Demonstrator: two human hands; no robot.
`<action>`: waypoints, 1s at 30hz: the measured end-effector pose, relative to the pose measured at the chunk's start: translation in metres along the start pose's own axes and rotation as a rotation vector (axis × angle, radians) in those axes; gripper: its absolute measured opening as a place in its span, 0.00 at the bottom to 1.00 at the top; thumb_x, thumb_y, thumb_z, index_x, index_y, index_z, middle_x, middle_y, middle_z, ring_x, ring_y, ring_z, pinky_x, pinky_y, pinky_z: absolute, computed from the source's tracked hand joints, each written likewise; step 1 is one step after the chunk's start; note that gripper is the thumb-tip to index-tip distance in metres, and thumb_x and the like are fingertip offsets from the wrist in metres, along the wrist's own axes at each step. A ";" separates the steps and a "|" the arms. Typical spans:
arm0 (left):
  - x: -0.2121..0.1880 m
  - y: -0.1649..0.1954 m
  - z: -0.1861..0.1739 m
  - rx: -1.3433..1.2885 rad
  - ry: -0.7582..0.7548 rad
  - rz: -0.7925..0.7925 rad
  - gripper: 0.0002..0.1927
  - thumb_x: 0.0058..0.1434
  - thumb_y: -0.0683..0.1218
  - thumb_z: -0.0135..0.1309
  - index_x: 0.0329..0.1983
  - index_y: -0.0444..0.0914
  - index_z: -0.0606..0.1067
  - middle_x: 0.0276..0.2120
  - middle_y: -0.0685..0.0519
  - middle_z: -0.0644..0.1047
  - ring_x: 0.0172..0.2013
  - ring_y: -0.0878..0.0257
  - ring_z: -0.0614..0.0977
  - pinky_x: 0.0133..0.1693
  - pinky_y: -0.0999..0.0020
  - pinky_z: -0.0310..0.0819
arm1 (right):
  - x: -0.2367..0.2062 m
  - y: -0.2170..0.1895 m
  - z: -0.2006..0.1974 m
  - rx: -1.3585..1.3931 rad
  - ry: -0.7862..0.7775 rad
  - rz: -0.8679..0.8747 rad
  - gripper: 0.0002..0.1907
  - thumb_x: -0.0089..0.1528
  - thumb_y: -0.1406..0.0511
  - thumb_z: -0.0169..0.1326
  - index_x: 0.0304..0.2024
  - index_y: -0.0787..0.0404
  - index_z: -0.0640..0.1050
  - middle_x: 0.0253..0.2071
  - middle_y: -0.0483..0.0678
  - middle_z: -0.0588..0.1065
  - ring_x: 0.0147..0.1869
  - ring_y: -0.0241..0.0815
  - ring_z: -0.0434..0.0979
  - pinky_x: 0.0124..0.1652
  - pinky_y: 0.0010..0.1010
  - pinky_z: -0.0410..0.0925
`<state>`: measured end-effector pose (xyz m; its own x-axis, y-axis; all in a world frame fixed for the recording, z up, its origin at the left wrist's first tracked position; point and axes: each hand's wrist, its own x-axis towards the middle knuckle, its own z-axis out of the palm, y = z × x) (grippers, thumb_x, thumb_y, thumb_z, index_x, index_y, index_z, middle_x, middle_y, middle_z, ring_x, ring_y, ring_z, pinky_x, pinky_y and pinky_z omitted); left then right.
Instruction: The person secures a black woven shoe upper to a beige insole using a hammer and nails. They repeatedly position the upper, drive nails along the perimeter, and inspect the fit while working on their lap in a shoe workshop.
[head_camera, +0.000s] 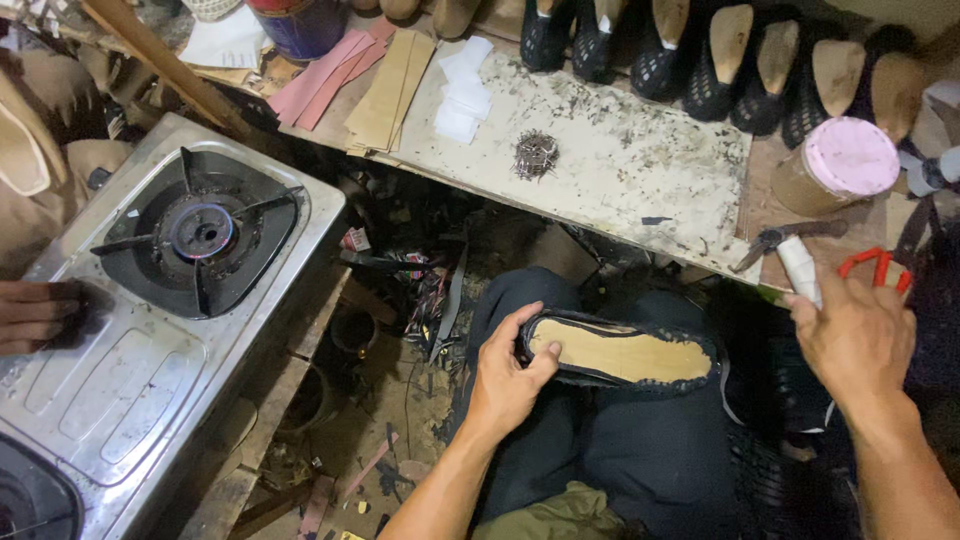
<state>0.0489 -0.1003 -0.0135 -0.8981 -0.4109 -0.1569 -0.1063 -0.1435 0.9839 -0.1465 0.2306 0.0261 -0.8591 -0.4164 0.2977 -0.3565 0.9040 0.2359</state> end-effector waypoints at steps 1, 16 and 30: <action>0.000 -0.001 0.001 -0.021 -0.008 0.005 0.27 0.58 0.43 0.60 0.61 0.33 0.72 0.41 0.52 0.81 0.39 0.69 0.79 0.43 0.73 0.75 | -0.002 0.002 0.000 0.042 -0.014 0.013 0.20 0.71 0.53 0.58 0.61 0.54 0.76 0.41 0.54 0.77 0.47 0.55 0.74 0.49 0.46 0.69; 0.001 -0.017 0.007 0.009 -0.001 -0.078 0.28 0.58 0.41 0.60 0.63 0.34 0.73 0.41 0.50 0.80 0.38 0.66 0.77 0.42 0.70 0.73 | -0.108 -0.172 -0.072 1.643 -0.288 0.234 0.27 0.66 0.65 0.48 0.67 0.71 0.66 0.30 0.49 0.75 0.27 0.33 0.73 0.27 0.26 0.70; 0.003 -0.015 0.002 0.018 -0.023 0.111 0.29 0.56 0.39 0.57 0.63 0.32 0.71 0.52 0.47 0.79 0.51 0.63 0.79 0.55 0.69 0.72 | -0.102 -0.177 -0.083 1.195 -0.571 0.148 0.26 0.62 0.62 0.55 0.61 0.63 0.73 0.27 0.46 0.80 0.28 0.36 0.79 0.30 0.27 0.73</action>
<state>0.0468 -0.0971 -0.0290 -0.9142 -0.4028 -0.0447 -0.0125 -0.0821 0.9965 0.0350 0.1050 0.0305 -0.8454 -0.4740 -0.2462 -0.0959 0.5881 -0.8031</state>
